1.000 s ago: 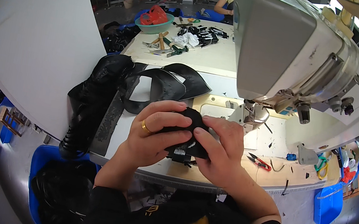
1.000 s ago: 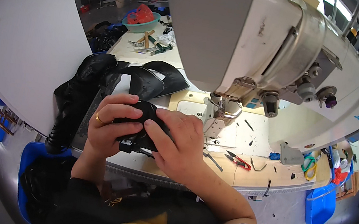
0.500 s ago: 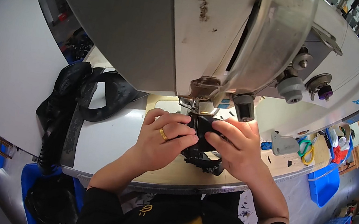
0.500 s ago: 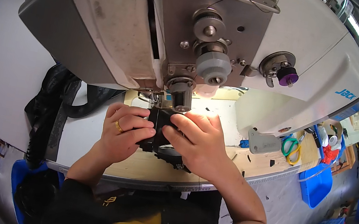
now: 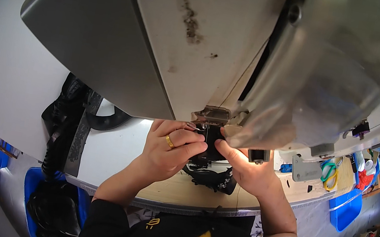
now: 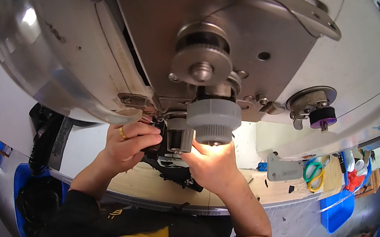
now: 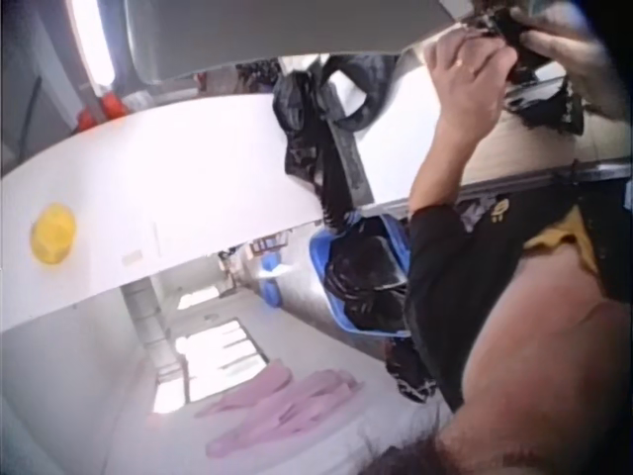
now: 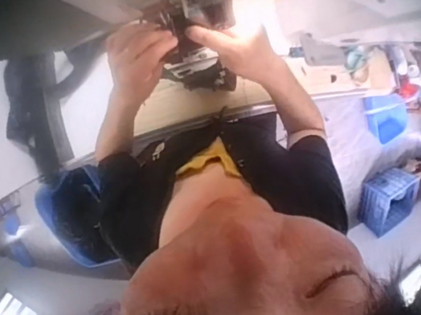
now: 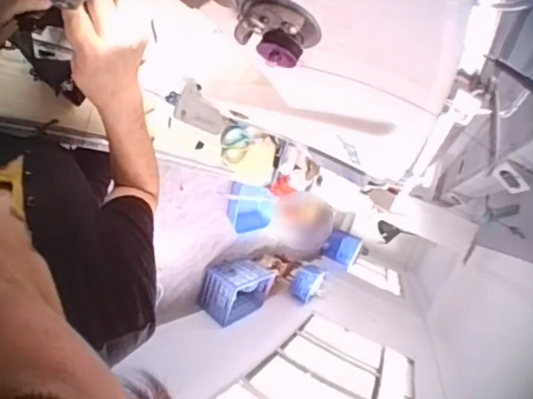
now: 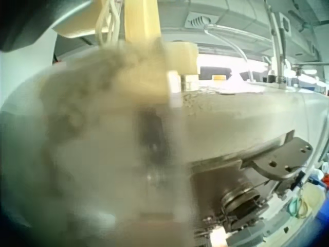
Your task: The person uses green-handled scissors to trim excess black material from a shoe sole component. They carefully cut along the edges of the sole, removing small strips of material. After trimming, the person places the sole on a sewing machine and begins to sew it.
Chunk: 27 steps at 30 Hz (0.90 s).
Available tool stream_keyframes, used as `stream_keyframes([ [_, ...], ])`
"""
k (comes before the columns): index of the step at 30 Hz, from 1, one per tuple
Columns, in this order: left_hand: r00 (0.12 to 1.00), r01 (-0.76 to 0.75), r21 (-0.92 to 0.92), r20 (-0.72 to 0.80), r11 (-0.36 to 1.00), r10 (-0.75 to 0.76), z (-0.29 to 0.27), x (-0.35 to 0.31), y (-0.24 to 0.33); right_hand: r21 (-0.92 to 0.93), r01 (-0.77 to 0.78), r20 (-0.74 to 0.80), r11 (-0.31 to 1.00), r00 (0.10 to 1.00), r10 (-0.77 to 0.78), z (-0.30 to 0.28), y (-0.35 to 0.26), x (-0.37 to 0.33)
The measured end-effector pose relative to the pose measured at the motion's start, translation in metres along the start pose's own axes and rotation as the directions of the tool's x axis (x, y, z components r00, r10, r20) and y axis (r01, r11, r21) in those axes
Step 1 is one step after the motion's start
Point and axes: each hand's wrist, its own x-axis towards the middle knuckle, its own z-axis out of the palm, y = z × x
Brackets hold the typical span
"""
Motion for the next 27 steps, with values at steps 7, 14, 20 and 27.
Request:
stream_keyframes([
  [7, 0.999, -0.042, -0.070, -0.009, 0.997, 0.042, -0.005, -0.003, -0.001, -0.015, 0.063, 0.000, 0.998, 0.998, -0.063, -0.003, 0.000, 0.006],
  [14, 0.993, -0.115, 0.026, -0.012, 0.993, 0.116, -0.007, -0.003, 0.000, -0.055, 0.090, -0.079, 0.994, 0.992, -0.094, 0.004, 0.001, 0.007],
  [20, 0.989, -0.125, 0.099, -0.067, 0.987, 0.132, 0.000, -0.004, -0.004, -0.046, 0.121, -0.106, 0.992, 0.986, -0.125, 0.006, 0.007, 0.014],
  [27, 0.990, -0.112, 0.076, -0.076, 0.991, 0.118, 0.001, -0.001, 0.000, 0.002, 0.066, -0.112, 0.998, 0.992, -0.065, 0.011, 0.014, 0.013],
])
